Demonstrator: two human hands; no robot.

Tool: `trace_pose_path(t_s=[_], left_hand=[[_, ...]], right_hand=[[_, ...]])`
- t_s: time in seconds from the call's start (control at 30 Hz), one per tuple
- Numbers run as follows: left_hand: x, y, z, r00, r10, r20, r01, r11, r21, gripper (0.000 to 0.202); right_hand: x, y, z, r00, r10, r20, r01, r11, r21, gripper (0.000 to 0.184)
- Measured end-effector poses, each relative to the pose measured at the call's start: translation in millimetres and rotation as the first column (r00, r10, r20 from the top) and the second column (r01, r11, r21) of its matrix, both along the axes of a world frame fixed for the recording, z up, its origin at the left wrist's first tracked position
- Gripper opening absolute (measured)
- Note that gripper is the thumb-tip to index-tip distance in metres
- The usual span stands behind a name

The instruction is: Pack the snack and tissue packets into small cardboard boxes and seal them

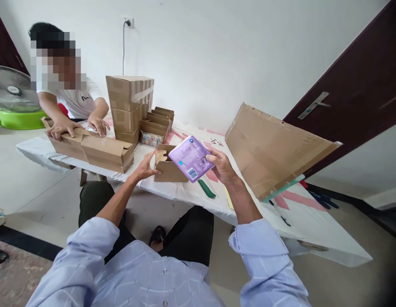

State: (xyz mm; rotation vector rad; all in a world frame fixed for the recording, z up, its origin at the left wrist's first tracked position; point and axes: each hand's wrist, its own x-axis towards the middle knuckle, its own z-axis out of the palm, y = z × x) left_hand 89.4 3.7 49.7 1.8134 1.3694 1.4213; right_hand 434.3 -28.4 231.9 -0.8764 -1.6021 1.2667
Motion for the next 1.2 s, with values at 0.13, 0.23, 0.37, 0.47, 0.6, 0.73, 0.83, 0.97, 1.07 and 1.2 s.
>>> trace_pose_path(t_s=[0.13,0.23,0.37,0.47,0.6,0.73,0.83,0.97,1.07,1.2], left_hand=[[4.9,-72.5,7.3,0.975,-0.063,0.213,0.057,0.998,0.03,0.109],[18.5,-127.6,15.0,0.931,-0.311,0.189,0.312,0.95,0.026,0.134],[32.6,-163.7,15.4,0.965,-0.223,0.138,0.22,0.975,0.04,0.125],[32.9,-165.6,6.1,0.965,-0.082,0.248,0.077,0.997,0.03,0.125],[31.6,-160.4,-12.8,0.955,0.042,0.294,-0.056,0.998,0.042,0.126],[34.2,-162.9,-41.9,0.963,0.089,0.256,-0.084,0.996,-0.028,0.125],[37.0,-168.2,-66.1,0.962,0.104,0.253,-0.081,0.992,-0.101,0.124],[40.0,-173.9,-85.9,0.957,0.071,0.28,-0.029,0.988,-0.151,0.121],[40.2,-175.5,-88.1,0.96,0.048,0.276,-0.004,0.987,-0.16,0.12],[38.5,-174.8,-77.8,0.961,0.055,0.27,-0.015,0.989,-0.148,0.12]], right_hand=[[-9.4,-20.7,-37.8,0.999,0.036,-0.019,-0.038,0.989,-0.144,0.043],[-27.5,-36.2,-73.6,0.995,0.1,-0.011,-0.099,0.962,-0.256,0.051],[-55.7,-56.9,-121.2,0.993,0.036,-0.11,-0.066,0.955,-0.289,0.059],[-75.2,-71.8,-150.5,0.97,-0.033,-0.239,-0.014,0.981,-0.192,0.063],[-99.3,-86.7,-183.5,0.972,-0.078,-0.221,0.073,0.997,-0.031,0.07],[-111.2,-91.9,-217.1,0.984,-0.126,-0.122,0.125,0.992,-0.021,0.074],[-110.2,-93.1,-242.3,0.988,-0.147,-0.046,0.144,0.988,-0.058,0.075],[-105.9,-96.8,-264.9,0.987,-0.163,-0.006,0.162,0.982,-0.101,0.075],[-104.9,-99.9,-268.4,0.986,-0.169,-0.003,0.167,0.978,-0.126,0.074],[-104.9,-102.4,-256.3,0.985,-0.166,-0.037,0.161,0.981,-0.112,0.074]])
